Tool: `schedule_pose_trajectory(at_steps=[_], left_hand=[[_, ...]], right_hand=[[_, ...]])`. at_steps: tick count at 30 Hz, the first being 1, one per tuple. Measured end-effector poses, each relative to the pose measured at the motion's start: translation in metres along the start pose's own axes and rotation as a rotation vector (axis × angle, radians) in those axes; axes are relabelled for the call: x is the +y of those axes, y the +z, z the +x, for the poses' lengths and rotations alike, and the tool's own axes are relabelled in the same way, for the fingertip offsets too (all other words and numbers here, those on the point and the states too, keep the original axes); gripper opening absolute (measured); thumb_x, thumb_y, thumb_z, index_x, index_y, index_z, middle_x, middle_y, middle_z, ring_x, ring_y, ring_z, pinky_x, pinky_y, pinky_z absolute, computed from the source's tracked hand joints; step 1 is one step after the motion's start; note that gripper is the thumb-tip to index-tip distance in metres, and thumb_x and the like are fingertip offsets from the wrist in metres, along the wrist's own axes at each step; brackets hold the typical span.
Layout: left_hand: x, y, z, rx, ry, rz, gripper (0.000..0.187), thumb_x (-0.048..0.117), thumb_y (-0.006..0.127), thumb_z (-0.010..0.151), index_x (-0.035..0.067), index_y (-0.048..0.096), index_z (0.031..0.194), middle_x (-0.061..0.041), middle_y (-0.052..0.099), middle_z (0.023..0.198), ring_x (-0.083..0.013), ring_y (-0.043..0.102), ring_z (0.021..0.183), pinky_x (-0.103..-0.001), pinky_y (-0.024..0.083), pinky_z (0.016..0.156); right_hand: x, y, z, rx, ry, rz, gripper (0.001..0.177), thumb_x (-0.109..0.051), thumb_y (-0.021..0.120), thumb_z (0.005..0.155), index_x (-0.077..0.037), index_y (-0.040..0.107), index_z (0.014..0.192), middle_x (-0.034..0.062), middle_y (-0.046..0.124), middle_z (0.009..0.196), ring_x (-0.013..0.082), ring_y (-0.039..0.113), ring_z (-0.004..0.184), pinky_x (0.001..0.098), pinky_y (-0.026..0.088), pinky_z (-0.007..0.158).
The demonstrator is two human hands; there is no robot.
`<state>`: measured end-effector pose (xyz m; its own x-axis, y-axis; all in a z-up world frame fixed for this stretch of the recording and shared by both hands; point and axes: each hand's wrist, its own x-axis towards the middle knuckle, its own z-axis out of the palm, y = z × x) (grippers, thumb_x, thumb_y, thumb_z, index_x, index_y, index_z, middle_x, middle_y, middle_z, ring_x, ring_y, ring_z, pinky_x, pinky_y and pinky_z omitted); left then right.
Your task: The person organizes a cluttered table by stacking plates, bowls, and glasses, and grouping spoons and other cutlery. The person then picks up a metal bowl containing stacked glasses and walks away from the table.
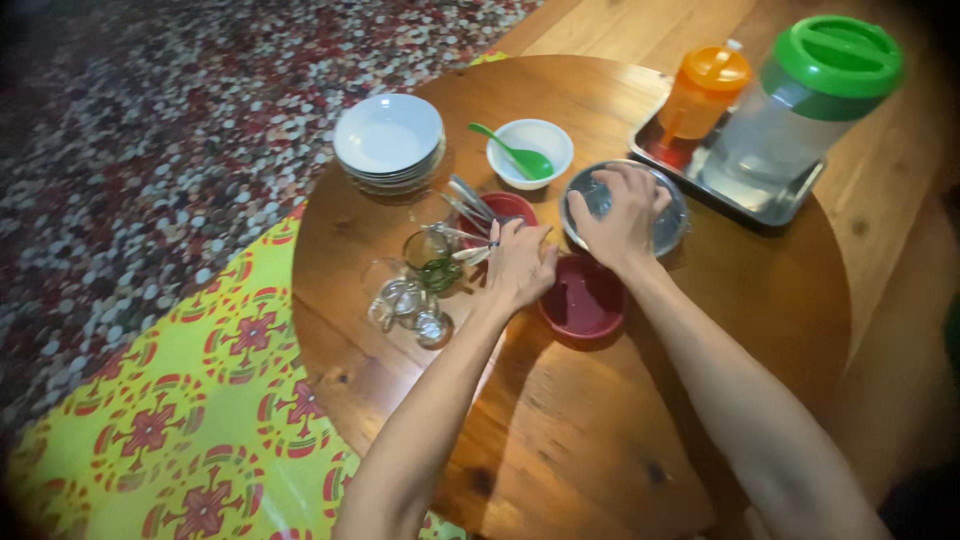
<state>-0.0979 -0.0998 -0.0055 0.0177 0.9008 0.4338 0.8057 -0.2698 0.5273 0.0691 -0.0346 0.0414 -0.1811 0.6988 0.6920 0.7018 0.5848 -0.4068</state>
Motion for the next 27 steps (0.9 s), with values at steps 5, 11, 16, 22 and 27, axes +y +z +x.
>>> schedule_pose_trajectory(at_steps=[5,11,16,22,27], left_hand=[[-0.031,-0.04,-0.018,0.067,-0.004,-0.005,0.039,0.027,0.063,0.089,0.007,0.072,0.121,-0.013,0.073,0.119,-0.0403,0.053,0.128,-0.057,0.027,0.12],[-0.074,-0.093,-0.044,0.123,-0.106,0.051,0.035,0.027,0.062,0.091,0.006,0.073,0.116,-0.013,0.073,0.122,-0.038,0.053,0.129,-0.059,0.024,0.118],[-0.108,-0.122,-0.068,0.119,-0.198,0.097,0.039,0.028,0.062,0.089,0.006,0.071,0.119,-0.014,0.07,0.123,-0.0383,0.05,0.13,-0.06,0.02,0.119],[-0.143,-0.135,-0.096,0.127,-0.289,0.104,0.052,0.023,0.061,0.078,0.006,0.068,0.127,-0.016,0.065,0.131,-0.0357,0.052,0.129,-0.058,0.026,0.119],[-0.154,-0.136,-0.108,0.098,-0.344,0.097,0.054,0.022,0.059,0.077,0.006,0.067,0.128,-0.016,0.064,0.132,-0.036,0.051,0.129,-0.059,0.025,0.118]], right_hand=[[-0.035,0.026,-0.005,-0.055,-0.041,0.039,0.031,-0.034,0.077,0.09,-0.009,0.072,0.107,0.0102,0.068,0.117,0.0297,0.054,0.121,0.0509,0.029,0.102],[-0.081,0.049,-0.016,-0.166,-0.054,0.087,0.023,-0.031,0.076,0.088,-0.009,0.075,0.097,0.0108,0.071,0.1,0.0314,0.061,0.105,0.0485,0.038,0.093],[-0.115,0.059,-0.026,-0.248,-0.1,0.168,0.026,-0.032,0.077,0.084,-0.007,0.077,0.094,0.0116,0.073,0.092,0.0318,0.065,0.094,0.0457,0.045,0.088],[-0.148,0.057,-0.038,-0.616,0.143,0.302,0.053,-0.049,0.078,0.075,-0.005,0.076,0.106,0.0128,0.077,0.094,0.025,0.077,0.084,0.0369,0.061,0.081],[-0.17,0.054,-0.052,-0.818,0.05,0.186,0.085,-0.069,0.082,0.058,-0.005,0.073,0.115,0.0145,0.077,0.098,0.0274,0.075,0.089,0.0386,0.059,0.083]])
